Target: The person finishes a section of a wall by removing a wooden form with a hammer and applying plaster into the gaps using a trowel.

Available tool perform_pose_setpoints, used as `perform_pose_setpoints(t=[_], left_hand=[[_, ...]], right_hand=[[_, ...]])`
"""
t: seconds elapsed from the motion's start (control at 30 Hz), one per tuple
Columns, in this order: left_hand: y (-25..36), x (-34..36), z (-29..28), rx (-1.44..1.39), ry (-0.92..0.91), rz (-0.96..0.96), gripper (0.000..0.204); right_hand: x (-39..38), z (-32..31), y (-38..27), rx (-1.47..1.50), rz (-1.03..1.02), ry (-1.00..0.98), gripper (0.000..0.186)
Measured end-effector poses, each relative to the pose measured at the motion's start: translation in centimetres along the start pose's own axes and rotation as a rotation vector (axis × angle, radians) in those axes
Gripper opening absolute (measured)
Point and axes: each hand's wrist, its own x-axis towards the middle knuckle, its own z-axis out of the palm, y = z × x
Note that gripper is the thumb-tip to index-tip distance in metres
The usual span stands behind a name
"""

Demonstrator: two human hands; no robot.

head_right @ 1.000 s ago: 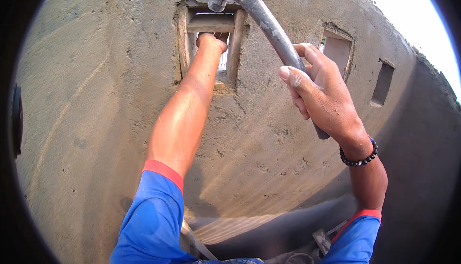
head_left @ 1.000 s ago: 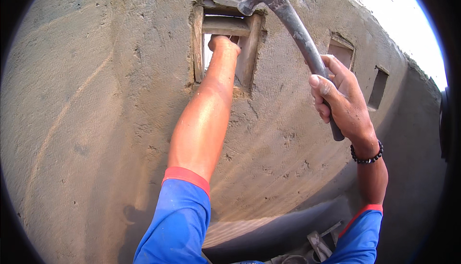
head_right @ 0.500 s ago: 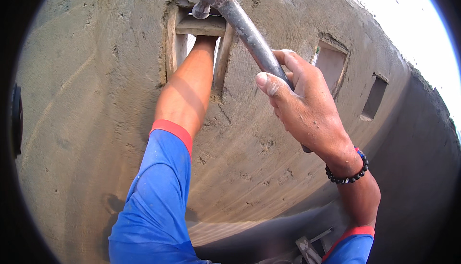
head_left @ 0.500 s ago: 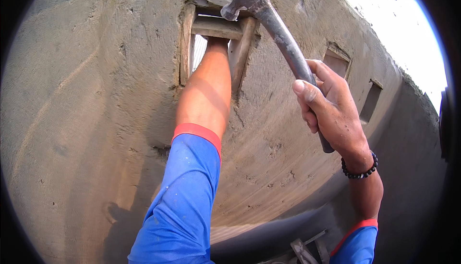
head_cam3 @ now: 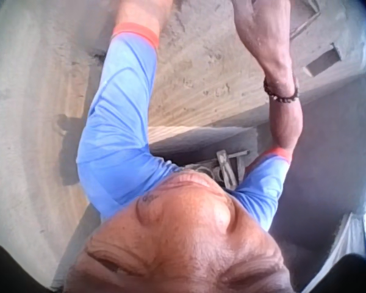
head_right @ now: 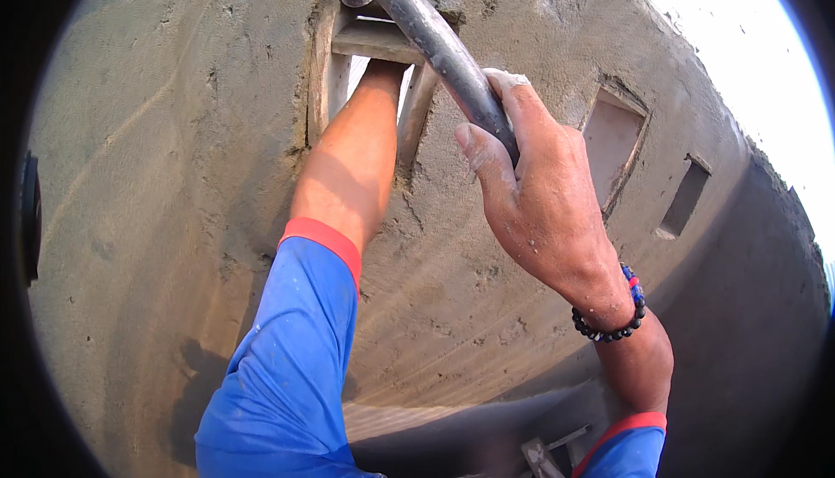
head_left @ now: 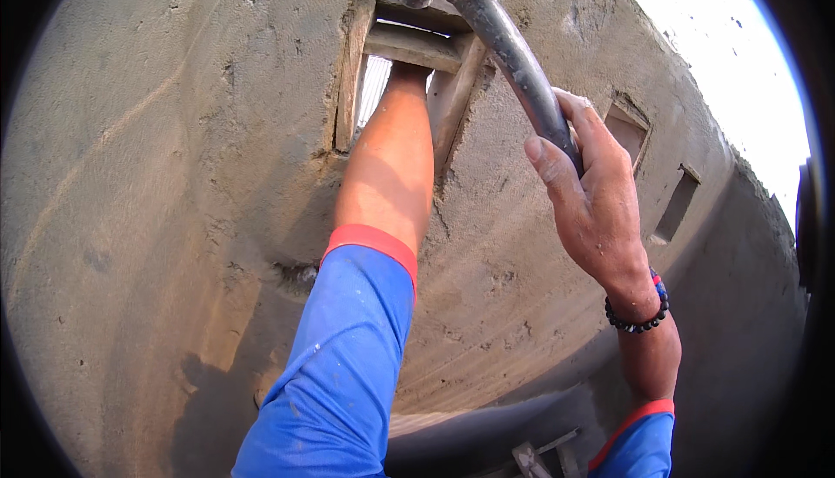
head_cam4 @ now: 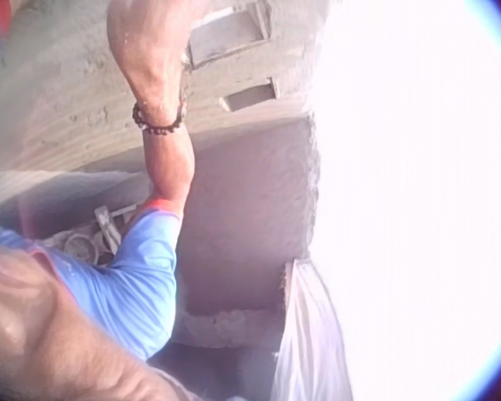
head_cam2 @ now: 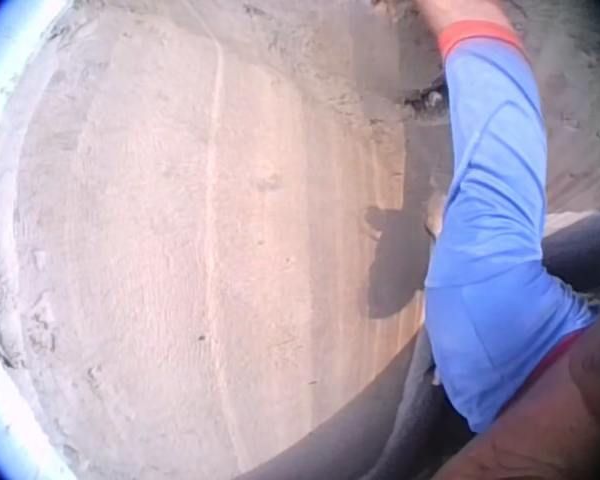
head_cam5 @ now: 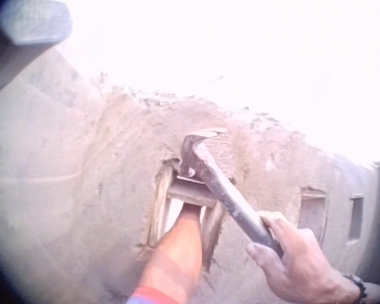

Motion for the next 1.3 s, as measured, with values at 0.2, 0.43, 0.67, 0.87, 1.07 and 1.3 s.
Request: perform_pose_setpoints(t=[0.2, 0.43, 0.67, 0.87, 1.07, 1.3], left_hand=[[0.3, -0.5, -0.2, -0.025, -0.010, -0.019, 0.056], [-0.4, -0.6, -0.3, -0.018, -0.019, -0.031, 0.055], [-0.1, 0.9, 0.0, -0.021, -0.027, -0.032, 0.055], [-0.3, 0.9, -0.5, -0.023, -0.031, -0.042, 0.055], [-0.4, -0.1, -0.5, -0.045, -0.044, -0.071, 0.055], [-1.2, 0.3, -1.5, -0.022, -0.034, -0.076, 0.054]], right_hand=[[0.6, 2.0, 2.5, -0.059, 0.041, -0.022, 0.031], [-0.3, -0.6, -0.8, -0.009, -0.072, 0.114, 0.034], [0.7, 1.4, 2.1, -0.153, 0.144, -0.242, 0.032], [-0.2, -0.4, -2.0, 0.018, -0.089, 0.110, 0.034], [0.3, 2.5, 2.1, -0.139, 0.019, -0.047, 0.033], [0.3, -0.2, -1.4, -0.030, -0.088, 0.078, 0.035]])
